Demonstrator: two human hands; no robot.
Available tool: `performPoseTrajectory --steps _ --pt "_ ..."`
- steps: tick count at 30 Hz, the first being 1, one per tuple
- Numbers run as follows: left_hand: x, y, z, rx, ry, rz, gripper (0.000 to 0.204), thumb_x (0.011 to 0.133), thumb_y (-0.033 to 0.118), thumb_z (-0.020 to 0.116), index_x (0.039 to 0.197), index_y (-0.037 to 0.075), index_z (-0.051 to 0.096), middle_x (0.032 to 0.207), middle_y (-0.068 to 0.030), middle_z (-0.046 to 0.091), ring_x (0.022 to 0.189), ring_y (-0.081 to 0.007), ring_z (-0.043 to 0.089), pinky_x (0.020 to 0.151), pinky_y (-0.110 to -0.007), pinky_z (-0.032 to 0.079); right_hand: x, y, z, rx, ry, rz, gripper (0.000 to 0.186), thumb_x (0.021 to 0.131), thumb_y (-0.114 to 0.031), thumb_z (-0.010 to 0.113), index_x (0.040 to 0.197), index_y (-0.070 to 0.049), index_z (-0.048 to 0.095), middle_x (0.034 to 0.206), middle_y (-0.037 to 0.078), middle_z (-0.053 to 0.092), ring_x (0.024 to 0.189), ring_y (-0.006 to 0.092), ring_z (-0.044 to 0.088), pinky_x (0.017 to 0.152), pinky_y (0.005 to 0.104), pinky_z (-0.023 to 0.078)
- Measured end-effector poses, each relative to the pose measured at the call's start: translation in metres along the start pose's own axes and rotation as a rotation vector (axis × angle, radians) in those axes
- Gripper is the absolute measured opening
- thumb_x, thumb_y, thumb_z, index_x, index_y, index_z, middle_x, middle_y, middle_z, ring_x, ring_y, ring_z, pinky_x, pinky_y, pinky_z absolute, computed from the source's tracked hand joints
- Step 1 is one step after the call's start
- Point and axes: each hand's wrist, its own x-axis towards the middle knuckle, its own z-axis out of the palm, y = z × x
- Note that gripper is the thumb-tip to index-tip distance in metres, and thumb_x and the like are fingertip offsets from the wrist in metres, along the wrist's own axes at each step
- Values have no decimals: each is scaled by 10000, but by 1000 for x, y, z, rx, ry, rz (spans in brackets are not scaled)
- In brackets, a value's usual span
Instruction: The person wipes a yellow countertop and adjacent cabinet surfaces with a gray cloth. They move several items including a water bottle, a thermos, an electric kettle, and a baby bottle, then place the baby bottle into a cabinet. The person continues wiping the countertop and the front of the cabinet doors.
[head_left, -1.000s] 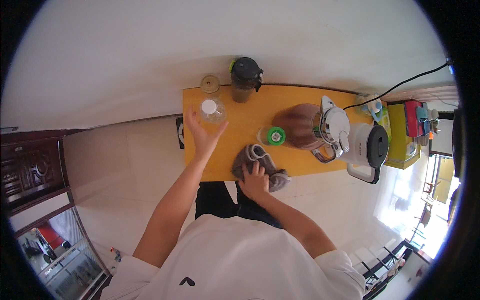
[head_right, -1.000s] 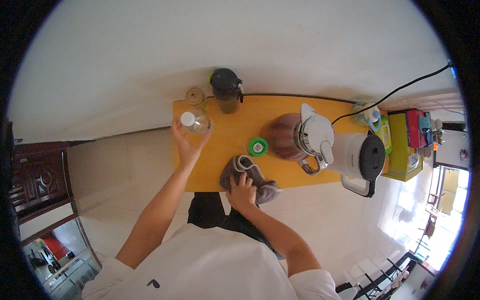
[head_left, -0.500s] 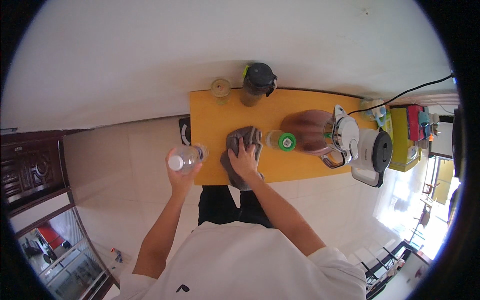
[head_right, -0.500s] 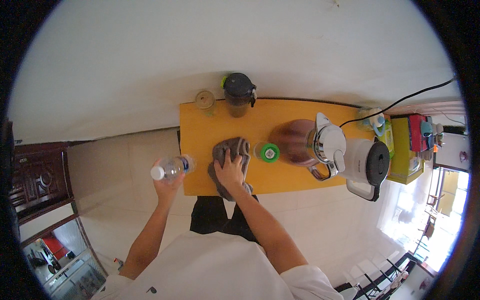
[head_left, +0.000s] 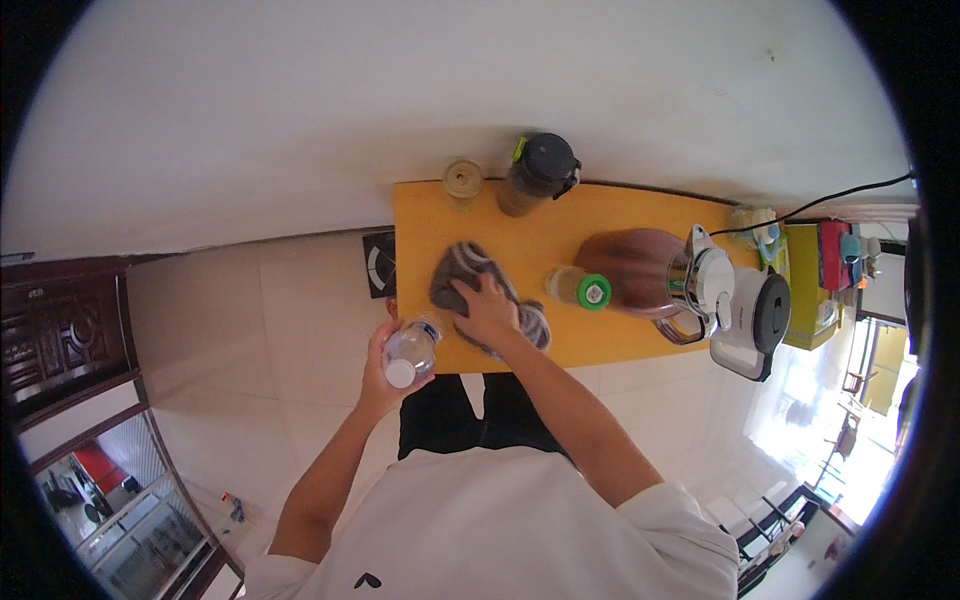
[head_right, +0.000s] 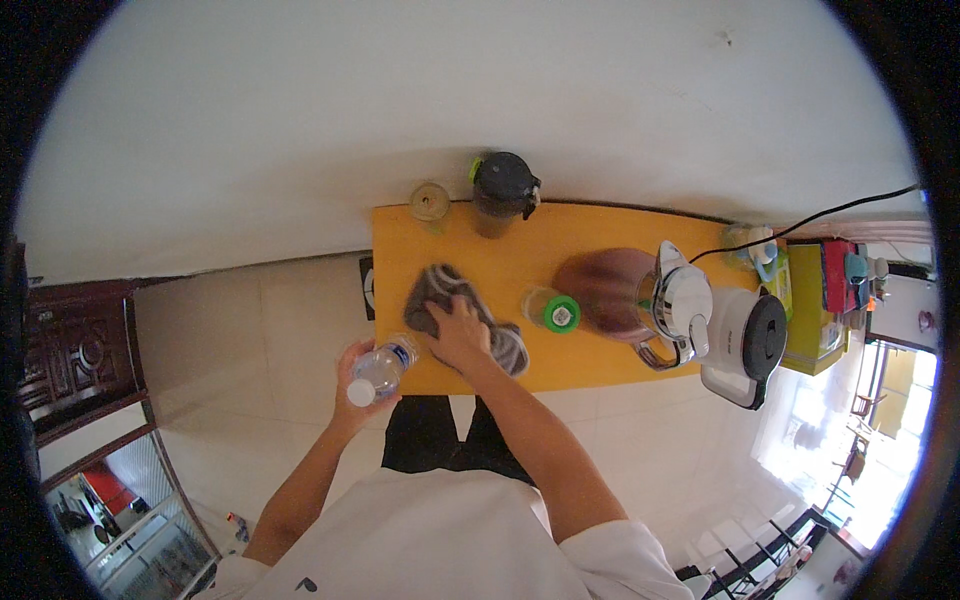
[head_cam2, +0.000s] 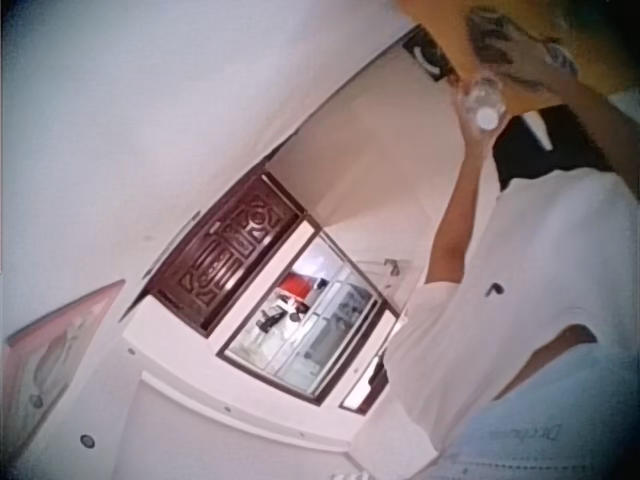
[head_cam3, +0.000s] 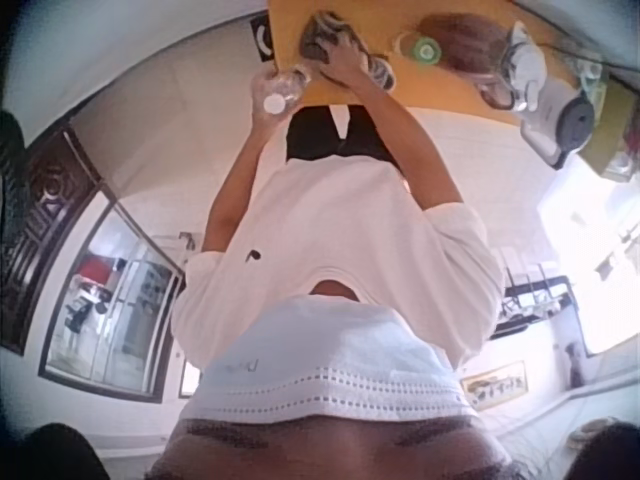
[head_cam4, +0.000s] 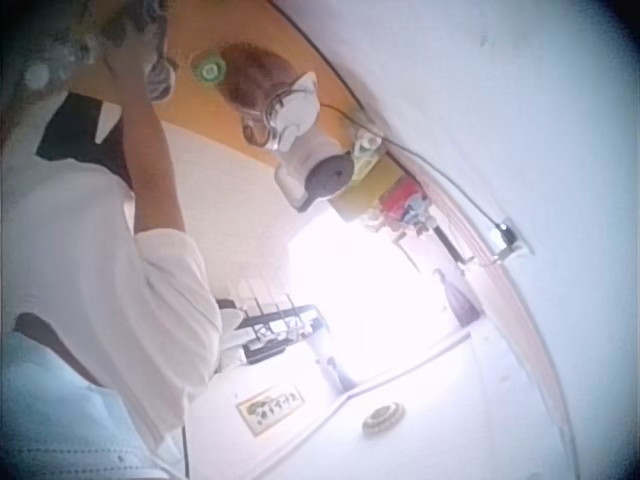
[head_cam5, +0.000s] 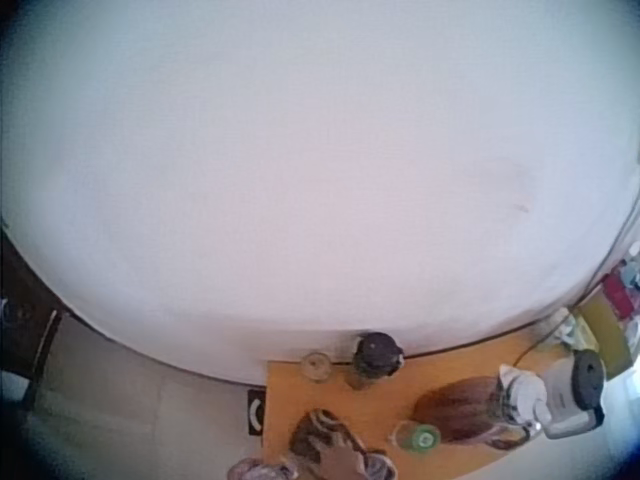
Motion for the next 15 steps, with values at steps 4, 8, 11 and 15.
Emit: performPoseTrajectory --steps 4,8,11,15 --pt "0 7 -15 70 -171 -143 989 550 124 878 1346 91 292 1351 -119 368 1242 -251 399 1043 -404 335 -41 37 22 81 114 114 623 764 -354 655 1334 -244 429 1293 195 375 1170 380 438 866 461 483" --pt "14 0 -7 4 -165 -77 904 555 143 872 1308 79 378 1324 -125 396 1225 -257 413 1026 -409 346 -53 38 23 84 152 154 637 725 -292 668 1319 -233 445 1264 209 393 1130 383 481 881 461 466" --pt "52 -15 -9 297 -229 157 869 554 187 870 1286 73 416 1333 -152 383 1228 -281 407 1019 -411 346 -47 35 27 75 199 164 646 713 -298 677 1314 -235 449 1242 213 406 1123 381 486 879 458 468" --pt "123 -1 5 435 -139 314 888 540 248 873 1272 30 419 1343 -188 366 1250 -312 371 1044 -417 304 -44 35 25 84 180 159 645 718 -316 679 1314 -227 447 1226 227 413 1131 392 461 851 460 493"
